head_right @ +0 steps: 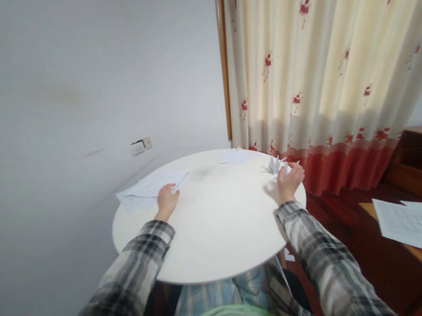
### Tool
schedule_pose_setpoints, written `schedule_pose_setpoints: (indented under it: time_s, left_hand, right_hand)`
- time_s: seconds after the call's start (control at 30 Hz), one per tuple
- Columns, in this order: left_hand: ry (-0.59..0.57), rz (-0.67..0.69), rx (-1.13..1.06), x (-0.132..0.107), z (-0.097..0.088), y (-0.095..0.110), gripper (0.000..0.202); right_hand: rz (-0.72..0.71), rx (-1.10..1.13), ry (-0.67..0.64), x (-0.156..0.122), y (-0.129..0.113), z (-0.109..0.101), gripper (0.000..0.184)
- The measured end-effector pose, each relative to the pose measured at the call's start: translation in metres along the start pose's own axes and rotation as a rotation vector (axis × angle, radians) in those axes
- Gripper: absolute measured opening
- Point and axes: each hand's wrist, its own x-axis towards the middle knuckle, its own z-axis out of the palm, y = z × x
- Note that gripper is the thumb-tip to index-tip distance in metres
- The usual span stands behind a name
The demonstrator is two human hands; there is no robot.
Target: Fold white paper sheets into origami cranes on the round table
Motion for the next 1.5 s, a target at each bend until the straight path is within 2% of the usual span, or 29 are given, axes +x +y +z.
schedule_pose_setpoints:
  time_s: [0.1, 0.23, 0.3, 0.4, 0.53, 0.67, 0.8, 1.0, 1.13, 1.23, 1.3, 1.4, 1.5]
  left_hand:
    - [-0.092, 0.004, 0.064, -0.003, 0.001, 0.005, 0.034]
    - [-0.170, 0.012, 0.171, -0.006, 0.002, 0.008, 0.038]
    - [-0.195, 0.009, 0.210, -0.006, 0.002, 0.008, 0.040]
    - [-0.209, -0.021, 0.216, -0.007, 0.001, 0.009, 0.043]
    - [-0.181, -0.068, 0.192, -0.008, -0.003, 0.009, 0.046]
    - [-0.129, -0.044, 0.184, -0.012, -0.006, 0.007, 0.049]
    - [-0.042, 0.079, 0.151, -0.019, -0.012, 0.011, 0.052]
    - [0.023, 0.326, -0.023, -0.028, -0.024, 0.035, 0.045]
    - [-0.052, 0.425, -0.198, -0.037, -0.027, 0.050, 0.037]
    - [-0.231, 0.471, -0.342, -0.045, -0.030, 0.059, 0.031]
    - [-0.361, 0.427, -0.378, -0.049, -0.035, 0.064, 0.034]
    - [-0.359, 0.312, -0.336, -0.050, -0.037, 0.069, 0.040]
    - [-0.239, 0.315, -0.235, -0.047, -0.031, 0.068, 0.034]
  right_hand:
    - [-0.288, 0.088, -0.232, -0.009, -0.009, 0.005, 0.026]
    - [-0.590, 0.043, -0.760, -0.026, -0.017, 0.014, 0.027]
    - [-0.642, -0.047, -0.914, -0.031, -0.018, 0.018, 0.034]
    - [-0.622, -0.138, -1.022, -0.033, -0.017, 0.020, 0.037]
    - [-0.601, -0.151, -1.049, -0.029, -0.016, 0.020, 0.038]
    - [-0.585, -0.140, -1.044, -0.028, -0.017, 0.018, 0.037]
    - [-0.568, -0.124, -1.032, -0.025, -0.019, 0.016, 0.036]
    - [-0.549, -0.111, -1.031, -0.018, -0.022, 0.013, 0.035]
    - [-0.541, -0.108, -1.033, -0.017, -0.026, 0.013, 0.036]
    - [-0.520, -0.105, -1.041, -0.017, -0.030, 0.013, 0.034]
    - [-0.497, -0.100, -1.032, -0.016, -0.033, 0.010, 0.032]
    - [-0.433, -0.113, -0.948, -0.014, -0.037, 0.006, 0.030]
    - [-0.387, -0.092, -0.834, -0.013, -0.037, 0.002, 0.029]
